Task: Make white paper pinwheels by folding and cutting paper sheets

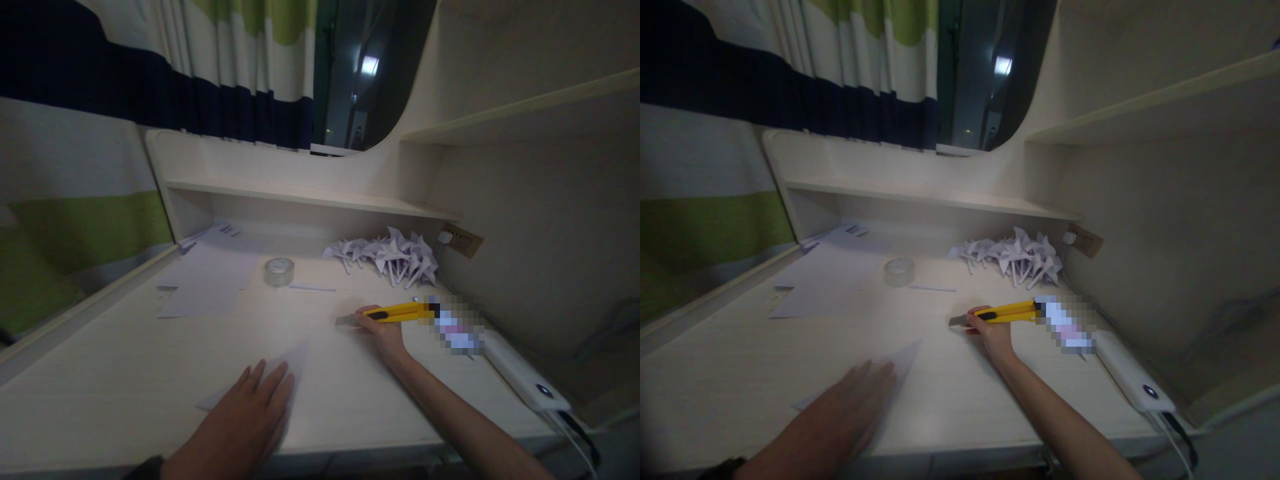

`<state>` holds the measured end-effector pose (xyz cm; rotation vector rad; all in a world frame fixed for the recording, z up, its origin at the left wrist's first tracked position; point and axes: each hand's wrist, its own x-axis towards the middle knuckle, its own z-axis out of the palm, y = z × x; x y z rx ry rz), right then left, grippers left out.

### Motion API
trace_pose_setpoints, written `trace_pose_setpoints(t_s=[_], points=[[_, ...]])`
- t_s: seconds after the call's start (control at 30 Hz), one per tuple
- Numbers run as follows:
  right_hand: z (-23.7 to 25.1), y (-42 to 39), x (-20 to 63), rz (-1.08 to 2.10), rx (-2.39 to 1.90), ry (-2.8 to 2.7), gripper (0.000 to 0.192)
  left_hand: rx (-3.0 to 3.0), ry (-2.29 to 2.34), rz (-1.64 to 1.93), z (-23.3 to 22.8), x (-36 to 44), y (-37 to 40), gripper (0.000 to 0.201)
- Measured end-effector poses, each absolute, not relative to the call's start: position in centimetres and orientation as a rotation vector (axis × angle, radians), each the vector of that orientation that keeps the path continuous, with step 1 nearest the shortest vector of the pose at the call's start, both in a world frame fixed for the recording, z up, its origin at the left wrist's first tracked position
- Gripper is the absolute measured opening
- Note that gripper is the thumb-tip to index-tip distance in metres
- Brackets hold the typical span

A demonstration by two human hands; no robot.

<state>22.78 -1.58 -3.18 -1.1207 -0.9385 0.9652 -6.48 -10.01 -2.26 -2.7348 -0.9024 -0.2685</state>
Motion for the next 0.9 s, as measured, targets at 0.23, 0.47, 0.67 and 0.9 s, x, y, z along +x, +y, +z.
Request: trace_pose_setpoints(t_s=[0.23, 0.47, 0.67, 0.9], points=[[-3.2, -1.7, 22.8, 0.975, -1.117, -0.947, 0.025, -3.005, -1.351, -0.34, -0.1, -6.4, -9.3, 0.039], [-3.1, -1.7, 22.7, 0.986, -1.129, -0.926, 0.025, -3.105, -1.412, -0.538, 0.6, -6.7, -8.1, 0.038], [-3.3, -1.5, 22.9, 0.94, -1.124, -0.96, 0.022, -3.021, -1.441, -0.401, 0.2, -7.3, -7.7, 0.04], [-3.3, -1.5, 22.9, 0.947, -1.119, -0.963, 0.023, -3.107, -1.373, -0.484, 2.0, -9.2, -6.7, 0.044]])
